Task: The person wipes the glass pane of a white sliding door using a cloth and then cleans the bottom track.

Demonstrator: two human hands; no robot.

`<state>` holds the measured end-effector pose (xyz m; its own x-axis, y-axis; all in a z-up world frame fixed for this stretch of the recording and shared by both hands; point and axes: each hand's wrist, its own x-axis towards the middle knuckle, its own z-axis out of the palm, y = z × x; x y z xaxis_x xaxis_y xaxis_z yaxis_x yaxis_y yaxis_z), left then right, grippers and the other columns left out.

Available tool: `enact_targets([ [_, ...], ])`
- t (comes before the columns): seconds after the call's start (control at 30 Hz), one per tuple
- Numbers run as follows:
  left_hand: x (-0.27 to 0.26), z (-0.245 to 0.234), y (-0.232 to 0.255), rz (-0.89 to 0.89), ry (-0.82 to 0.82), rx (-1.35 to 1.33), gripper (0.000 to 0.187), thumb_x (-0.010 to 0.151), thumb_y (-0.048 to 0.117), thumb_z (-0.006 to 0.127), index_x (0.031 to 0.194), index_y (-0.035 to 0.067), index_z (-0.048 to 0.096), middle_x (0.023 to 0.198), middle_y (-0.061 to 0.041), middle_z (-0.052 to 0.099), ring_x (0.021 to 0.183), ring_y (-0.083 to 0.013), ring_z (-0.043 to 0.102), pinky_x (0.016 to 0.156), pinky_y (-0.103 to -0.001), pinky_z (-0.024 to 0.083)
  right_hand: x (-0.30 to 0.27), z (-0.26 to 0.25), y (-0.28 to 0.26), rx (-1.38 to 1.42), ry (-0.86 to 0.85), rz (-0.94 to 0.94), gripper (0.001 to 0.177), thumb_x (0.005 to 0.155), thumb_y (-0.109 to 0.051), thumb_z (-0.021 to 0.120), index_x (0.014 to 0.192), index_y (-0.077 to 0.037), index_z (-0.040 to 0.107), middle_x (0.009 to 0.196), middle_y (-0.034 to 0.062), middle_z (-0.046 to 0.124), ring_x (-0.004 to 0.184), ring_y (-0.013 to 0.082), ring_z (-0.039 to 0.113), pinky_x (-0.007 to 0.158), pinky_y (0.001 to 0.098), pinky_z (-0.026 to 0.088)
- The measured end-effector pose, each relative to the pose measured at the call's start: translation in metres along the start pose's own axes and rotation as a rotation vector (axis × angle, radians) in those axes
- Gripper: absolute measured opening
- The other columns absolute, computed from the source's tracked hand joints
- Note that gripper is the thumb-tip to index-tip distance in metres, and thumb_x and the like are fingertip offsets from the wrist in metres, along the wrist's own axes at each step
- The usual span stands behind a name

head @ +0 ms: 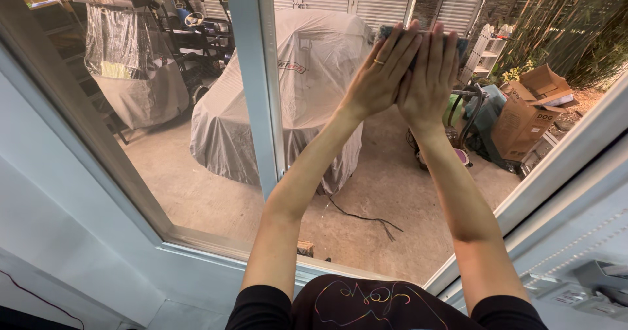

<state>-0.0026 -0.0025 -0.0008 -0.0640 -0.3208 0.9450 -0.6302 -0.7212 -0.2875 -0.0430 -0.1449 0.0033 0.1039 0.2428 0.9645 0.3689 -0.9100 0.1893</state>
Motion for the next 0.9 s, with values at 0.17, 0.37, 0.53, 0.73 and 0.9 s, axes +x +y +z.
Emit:
enact_targets([
  [0.17, -0.025, 0.01, 0.013, -0.025, -0.018, 0.047, 0.058, 0.113, 0.017, 0.044, 0.165, 0.004, 0.024, 0.174, -0.01, 0.015, 0.164, -0.0256, 0.008, 0.138, -0.046, 0.012, -0.033, 0.011, 0.004, -0.019, -0.015, -0.009, 0.053, 0.116, -0.022, 0.041, 0.162, 0.004, 0.038, 0.17, 0.0214, 0.029, 0.159, 0.0435, 0.021, 0.131, 0.0553, 0.021],
  [0.37, -0.107, 0.012, 0.039, -0.079, -0.173, -0.003, 0.063, 0.109, 0.019, 0.041, 0.165, 0.001, 0.022, 0.174, -0.014, 0.012, 0.164, -0.0319, 0.007, 0.137, -0.048, 0.01, -0.114, 0.04, 0.001, -0.083, -0.052, -0.069, 0.055, 0.114, -0.024, 0.042, 0.16, 0.007, 0.04, 0.169, 0.0221, 0.031, 0.158, 0.0413, 0.023, 0.131, 0.0551, 0.02],
  [0.53, -0.159, 0.012, 0.049, -0.021, -0.159, 0.105, 0.066, 0.106, 0.015, 0.039, 0.166, 0.003, 0.017, 0.175, -0.013, 0.008, 0.164, -0.0293, 0.003, 0.135, -0.046, 0.008, -0.171, 0.044, -0.012, 0.015, -0.127, -0.102, 0.057, 0.114, -0.027, 0.037, 0.16, 0.007, 0.032, 0.168, 0.0227, 0.025, 0.158, 0.0425, 0.018, 0.131, 0.0531, 0.015],
  [0.73, -0.121, 0.016, 0.022, 0.015, -0.126, 0.008, 0.066, 0.114, 0.019, 0.038, 0.169, 0.005, 0.003, 0.178, -0.011, -0.005, 0.166, -0.0245, -0.006, 0.139, -0.044, 0.004, -0.133, 0.055, 0.002, -0.123, -0.143, -0.159, 0.058, 0.116, -0.028, 0.036, 0.161, 0.007, 0.031, 0.17, 0.0233, 0.022, 0.159, 0.0397, 0.017, 0.132, 0.054, 0.015],
  [0.9, -0.051, -0.009, -0.003, 0.019, -0.099, 0.089, 0.068, 0.111, 0.024, 0.041, 0.169, 0.006, 0.008, 0.176, -0.011, 0.0, 0.164, -0.0263, -0.003, 0.137, -0.046, 0.005, -0.054, 0.037, -0.004, -0.067, -0.082, -0.11, 0.056, 0.117, -0.025, 0.035, 0.164, 0.006, 0.03, 0.171, 0.0222, 0.022, 0.16, 0.0397, 0.017, 0.134, 0.0539, 0.017],
])
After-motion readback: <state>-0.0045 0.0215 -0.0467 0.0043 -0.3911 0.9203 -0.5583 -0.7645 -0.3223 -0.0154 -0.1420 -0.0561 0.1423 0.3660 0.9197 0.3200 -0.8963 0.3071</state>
